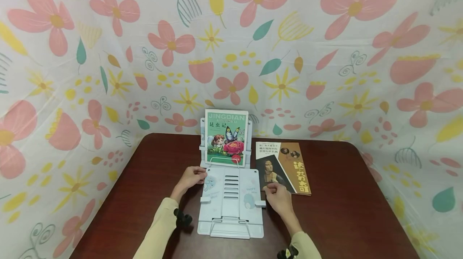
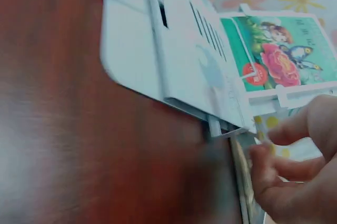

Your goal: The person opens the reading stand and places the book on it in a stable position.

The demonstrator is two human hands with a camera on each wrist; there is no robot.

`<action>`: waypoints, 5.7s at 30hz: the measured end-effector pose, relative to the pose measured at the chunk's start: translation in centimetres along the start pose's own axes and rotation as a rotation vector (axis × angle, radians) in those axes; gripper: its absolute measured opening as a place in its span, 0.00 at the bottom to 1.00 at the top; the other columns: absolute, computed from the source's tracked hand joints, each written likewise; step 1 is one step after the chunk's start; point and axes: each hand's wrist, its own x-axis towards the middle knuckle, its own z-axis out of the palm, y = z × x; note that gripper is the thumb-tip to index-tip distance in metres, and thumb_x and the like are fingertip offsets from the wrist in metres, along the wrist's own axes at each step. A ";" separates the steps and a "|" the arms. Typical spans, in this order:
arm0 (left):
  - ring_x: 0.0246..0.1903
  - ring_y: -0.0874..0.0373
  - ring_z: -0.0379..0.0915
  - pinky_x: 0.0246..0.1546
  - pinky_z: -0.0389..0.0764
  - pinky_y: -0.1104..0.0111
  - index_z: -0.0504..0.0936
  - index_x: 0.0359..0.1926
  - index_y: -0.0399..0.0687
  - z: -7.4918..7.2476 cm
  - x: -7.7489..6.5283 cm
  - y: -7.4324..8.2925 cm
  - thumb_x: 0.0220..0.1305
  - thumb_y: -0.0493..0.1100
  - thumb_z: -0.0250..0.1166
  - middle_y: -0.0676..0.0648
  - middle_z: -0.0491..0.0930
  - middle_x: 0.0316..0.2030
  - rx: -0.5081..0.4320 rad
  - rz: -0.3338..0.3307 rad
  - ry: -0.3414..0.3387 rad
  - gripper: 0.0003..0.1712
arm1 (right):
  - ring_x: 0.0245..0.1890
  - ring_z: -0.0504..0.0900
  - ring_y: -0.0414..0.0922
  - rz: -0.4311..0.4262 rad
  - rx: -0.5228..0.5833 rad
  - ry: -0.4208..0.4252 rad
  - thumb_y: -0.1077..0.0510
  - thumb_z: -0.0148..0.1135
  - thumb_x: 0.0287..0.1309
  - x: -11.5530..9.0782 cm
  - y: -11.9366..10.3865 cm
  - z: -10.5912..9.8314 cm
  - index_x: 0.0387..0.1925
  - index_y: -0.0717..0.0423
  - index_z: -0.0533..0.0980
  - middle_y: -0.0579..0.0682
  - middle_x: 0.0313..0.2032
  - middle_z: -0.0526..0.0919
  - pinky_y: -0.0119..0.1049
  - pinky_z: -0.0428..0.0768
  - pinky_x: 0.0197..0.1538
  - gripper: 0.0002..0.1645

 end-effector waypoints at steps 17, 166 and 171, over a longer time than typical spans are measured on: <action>0.32 0.58 0.83 0.38 0.86 0.62 0.87 0.43 0.39 0.0 -1.0 1.9 0.63 0.37 0.70 0.42 0.87 0.37 0.077 0.150 0.117 0.08 | 0.37 0.81 0.49 -0.004 0.057 -0.025 0.61 0.60 0.64 2.5 -1.6 0.7 0.50 0.71 0.79 0.61 0.40 0.84 0.35 0.78 0.36 0.18; 0.64 0.44 0.74 0.55 0.81 0.51 0.39 0.80 0.78 6.2 -6.2 12.4 0.62 0.71 0.62 0.46 0.48 0.80 0.195 0.044 -0.347 0.55 | 0.28 0.71 0.30 -0.545 0.108 -0.312 0.70 0.65 0.61 -4.3 0.7 4.0 0.34 0.61 0.79 0.45 0.28 0.79 0.26 0.74 0.30 0.04; 0.65 0.45 0.73 0.57 0.80 0.49 0.39 0.80 0.76 6.6 -6.5 12.7 0.62 0.70 0.62 0.46 0.49 0.80 0.212 0.041 -0.336 0.55 | 0.27 0.71 0.29 -0.571 0.127 -0.309 0.70 0.66 0.61 -4.3 0.9 4.0 0.34 0.61 0.79 0.44 0.27 0.78 0.26 0.74 0.29 0.04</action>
